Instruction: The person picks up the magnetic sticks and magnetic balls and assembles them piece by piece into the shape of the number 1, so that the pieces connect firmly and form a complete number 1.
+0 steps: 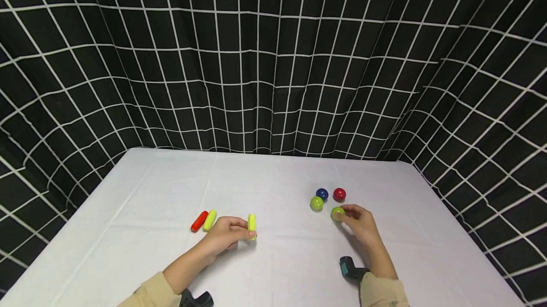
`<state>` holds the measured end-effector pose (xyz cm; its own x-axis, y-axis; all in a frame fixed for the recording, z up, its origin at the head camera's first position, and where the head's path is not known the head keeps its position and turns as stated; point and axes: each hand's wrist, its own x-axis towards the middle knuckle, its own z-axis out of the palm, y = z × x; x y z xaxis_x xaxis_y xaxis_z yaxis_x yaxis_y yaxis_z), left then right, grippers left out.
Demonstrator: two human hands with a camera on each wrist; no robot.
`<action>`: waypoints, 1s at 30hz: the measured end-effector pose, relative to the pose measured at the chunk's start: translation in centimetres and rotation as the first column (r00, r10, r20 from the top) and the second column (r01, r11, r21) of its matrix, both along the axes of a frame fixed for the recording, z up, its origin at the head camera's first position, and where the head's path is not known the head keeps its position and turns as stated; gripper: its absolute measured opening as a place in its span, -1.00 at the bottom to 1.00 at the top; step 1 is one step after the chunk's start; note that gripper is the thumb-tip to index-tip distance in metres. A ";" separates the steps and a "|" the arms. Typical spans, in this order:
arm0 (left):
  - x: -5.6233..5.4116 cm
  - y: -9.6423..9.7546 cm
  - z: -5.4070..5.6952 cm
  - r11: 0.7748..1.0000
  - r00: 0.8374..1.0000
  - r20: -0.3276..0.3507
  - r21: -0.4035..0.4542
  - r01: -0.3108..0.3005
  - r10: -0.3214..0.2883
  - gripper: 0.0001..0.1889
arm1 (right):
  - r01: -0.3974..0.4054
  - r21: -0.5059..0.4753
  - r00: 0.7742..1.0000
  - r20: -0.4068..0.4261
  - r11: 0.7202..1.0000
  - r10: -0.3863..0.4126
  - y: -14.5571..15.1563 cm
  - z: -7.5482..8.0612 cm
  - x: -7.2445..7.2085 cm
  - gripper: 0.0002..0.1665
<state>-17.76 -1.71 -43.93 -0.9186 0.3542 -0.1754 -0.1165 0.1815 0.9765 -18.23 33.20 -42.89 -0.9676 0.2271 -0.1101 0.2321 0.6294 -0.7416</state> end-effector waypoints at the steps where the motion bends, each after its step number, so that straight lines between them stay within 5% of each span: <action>1: 0.0 0.1 0.0 1.000 1.000 0.004 0.007 -0.003 0.003 -0.60 | -0.003 -0.006 1.000 -0.002 1.000 0.003 0.0 0.0 -0.1 -0.26; 11: -0.5 1.8 -0.3 1.000 1.000 0.029 -0.002 -0.009 0.009 -0.57 | -0.005 -0.031 1.000 0.018 1.000 0.006 0.1 -0.1 -0.1 -0.23; 30: -0.7 1.8 -1.6 0.997 0.997 -0.073 -0.083 -0.006 0.000 -0.65 | 0.010 -0.039 1.000 0.007 0.999 -0.010 0.1 -0.2 0.1 -0.27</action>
